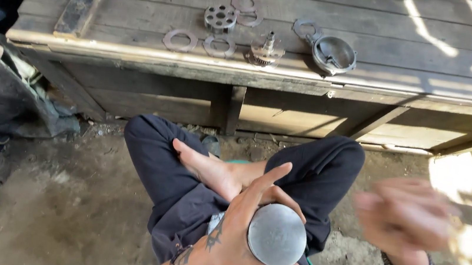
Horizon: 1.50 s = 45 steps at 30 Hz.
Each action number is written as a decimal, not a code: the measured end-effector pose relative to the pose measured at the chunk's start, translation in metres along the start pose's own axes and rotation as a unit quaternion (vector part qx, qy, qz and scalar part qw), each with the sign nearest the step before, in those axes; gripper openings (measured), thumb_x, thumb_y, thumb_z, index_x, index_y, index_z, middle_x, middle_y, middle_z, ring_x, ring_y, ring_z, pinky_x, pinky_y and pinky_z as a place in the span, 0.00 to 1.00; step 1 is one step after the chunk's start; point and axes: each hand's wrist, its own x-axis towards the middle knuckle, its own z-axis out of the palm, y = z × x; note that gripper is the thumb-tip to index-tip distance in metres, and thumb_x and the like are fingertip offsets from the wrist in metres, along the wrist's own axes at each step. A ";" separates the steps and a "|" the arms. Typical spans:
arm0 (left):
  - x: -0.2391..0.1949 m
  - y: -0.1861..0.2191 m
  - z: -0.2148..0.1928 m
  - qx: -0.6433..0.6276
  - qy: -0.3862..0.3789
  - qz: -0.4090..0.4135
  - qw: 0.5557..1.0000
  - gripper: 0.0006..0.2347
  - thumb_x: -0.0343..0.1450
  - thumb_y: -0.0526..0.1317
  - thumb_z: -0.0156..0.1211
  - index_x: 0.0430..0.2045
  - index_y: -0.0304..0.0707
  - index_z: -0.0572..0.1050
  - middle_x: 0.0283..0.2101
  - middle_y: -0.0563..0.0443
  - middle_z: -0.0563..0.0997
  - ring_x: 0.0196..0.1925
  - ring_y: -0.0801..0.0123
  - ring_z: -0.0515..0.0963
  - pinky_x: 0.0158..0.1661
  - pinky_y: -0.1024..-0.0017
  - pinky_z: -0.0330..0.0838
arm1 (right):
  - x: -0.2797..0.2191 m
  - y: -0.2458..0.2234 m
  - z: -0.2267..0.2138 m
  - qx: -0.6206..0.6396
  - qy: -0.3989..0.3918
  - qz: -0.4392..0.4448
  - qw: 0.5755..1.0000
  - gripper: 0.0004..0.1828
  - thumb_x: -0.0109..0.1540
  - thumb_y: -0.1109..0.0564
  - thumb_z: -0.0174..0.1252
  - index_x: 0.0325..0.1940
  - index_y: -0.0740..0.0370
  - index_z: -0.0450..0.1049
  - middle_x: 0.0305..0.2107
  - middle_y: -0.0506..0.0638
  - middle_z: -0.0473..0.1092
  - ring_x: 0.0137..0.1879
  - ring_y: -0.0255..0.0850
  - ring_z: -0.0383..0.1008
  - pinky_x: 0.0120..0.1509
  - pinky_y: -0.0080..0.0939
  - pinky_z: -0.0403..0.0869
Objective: Cleaning and sanding motorcycle engine components like a piston and gasket using manual abrasive tools.
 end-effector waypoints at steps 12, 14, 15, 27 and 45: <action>0.001 0.002 -0.003 0.056 0.016 0.012 0.998 0.41 0.63 0.45 0.70 0.70 0.36 0.53 0.47 0.46 0.82 0.50 0.60 0.84 0.56 0.62 0.75 | 0.034 -0.011 0.019 -0.042 -0.261 0.054 0.963 0.28 0.63 0.56 0.59 0.16 0.57 0.50 0.11 0.41 0.47 0.15 0.30 0.44 0.17 0.29 0.50; 0.000 0.006 -0.001 0.071 0.016 0.015 0.997 0.42 0.61 0.43 0.71 0.70 0.35 0.53 0.46 0.47 0.83 0.49 0.63 0.84 0.57 0.64 0.74 | 0.035 -0.019 0.018 -0.038 -0.244 0.085 0.965 0.27 0.62 0.61 0.58 0.16 0.56 0.49 0.10 0.41 0.47 0.15 0.31 0.44 0.18 0.30 0.48; 0.001 0.007 0.000 0.087 0.017 0.024 0.996 0.43 0.59 0.42 0.73 0.69 0.33 0.54 0.44 0.48 0.83 0.47 0.65 0.83 0.58 0.67 0.73 | 0.036 -0.021 0.017 -0.037 -0.227 0.110 0.967 0.28 0.60 0.67 0.58 0.15 0.56 0.48 0.09 0.42 0.48 0.14 0.32 0.44 0.19 0.31 0.46; 0.000 -0.002 -0.003 0.051 0.023 0.002 0.998 0.40 0.63 0.44 0.71 0.69 0.33 0.55 0.44 0.44 0.82 0.46 0.61 0.84 0.52 0.65 0.77 | 0.012 -0.005 0.017 -0.150 -0.271 0.068 0.948 0.26 0.66 0.64 0.55 0.16 0.52 0.56 0.10 0.36 0.53 0.15 0.26 0.49 0.17 0.26 0.53; -0.002 0.002 -0.002 0.068 0.026 0.030 0.997 0.39 0.64 0.46 0.71 0.69 0.34 0.55 0.45 0.44 0.82 0.48 0.59 0.85 0.56 0.60 0.75 | 0.034 -0.015 0.019 -0.086 -0.272 0.069 0.956 0.24 0.65 0.64 0.54 0.18 0.58 0.53 0.11 0.43 0.52 0.16 0.33 0.47 0.19 0.32 0.50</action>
